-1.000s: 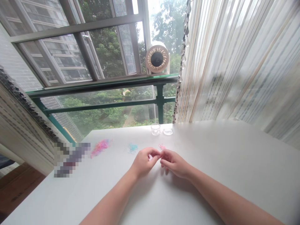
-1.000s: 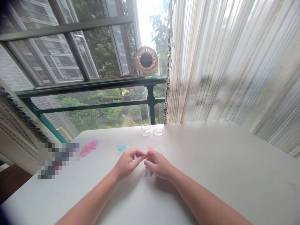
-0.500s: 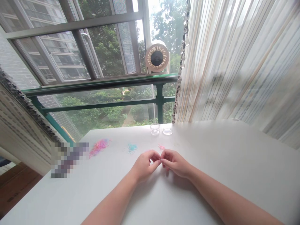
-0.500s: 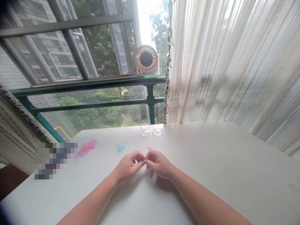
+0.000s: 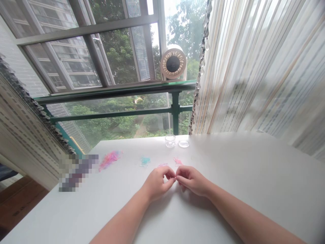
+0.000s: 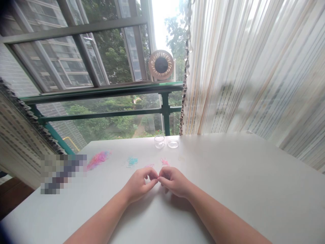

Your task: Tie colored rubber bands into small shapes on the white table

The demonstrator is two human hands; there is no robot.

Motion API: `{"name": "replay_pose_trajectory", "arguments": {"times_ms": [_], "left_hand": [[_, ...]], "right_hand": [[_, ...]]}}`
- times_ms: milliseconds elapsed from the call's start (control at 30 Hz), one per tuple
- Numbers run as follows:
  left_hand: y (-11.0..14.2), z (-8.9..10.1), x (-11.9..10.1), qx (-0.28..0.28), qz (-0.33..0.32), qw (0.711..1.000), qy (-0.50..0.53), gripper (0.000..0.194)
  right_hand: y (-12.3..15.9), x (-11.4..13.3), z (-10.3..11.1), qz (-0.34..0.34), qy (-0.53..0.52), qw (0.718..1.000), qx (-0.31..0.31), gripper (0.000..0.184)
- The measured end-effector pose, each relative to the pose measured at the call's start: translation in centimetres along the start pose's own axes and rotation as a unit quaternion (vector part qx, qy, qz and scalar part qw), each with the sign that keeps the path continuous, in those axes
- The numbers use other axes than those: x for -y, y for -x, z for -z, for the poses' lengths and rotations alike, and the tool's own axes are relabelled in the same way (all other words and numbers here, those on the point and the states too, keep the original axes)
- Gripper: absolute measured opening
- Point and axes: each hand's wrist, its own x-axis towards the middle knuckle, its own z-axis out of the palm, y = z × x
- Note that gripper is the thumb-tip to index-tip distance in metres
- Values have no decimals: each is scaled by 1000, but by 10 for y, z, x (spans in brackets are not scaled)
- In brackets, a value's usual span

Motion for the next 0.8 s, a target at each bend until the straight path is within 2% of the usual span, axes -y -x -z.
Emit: {"name": "replay_pose_trajectory", "arguments": {"times_ms": [433,800], "left_hand": [[1,1,3,-11,-4,1000,15,6],[2,4,1,5,-11,1000,16,6]], "right_hand": [[0,-1,-1,17,0,1000,-2,9],[0,2,0,6,29,1000,-3,14]]}}
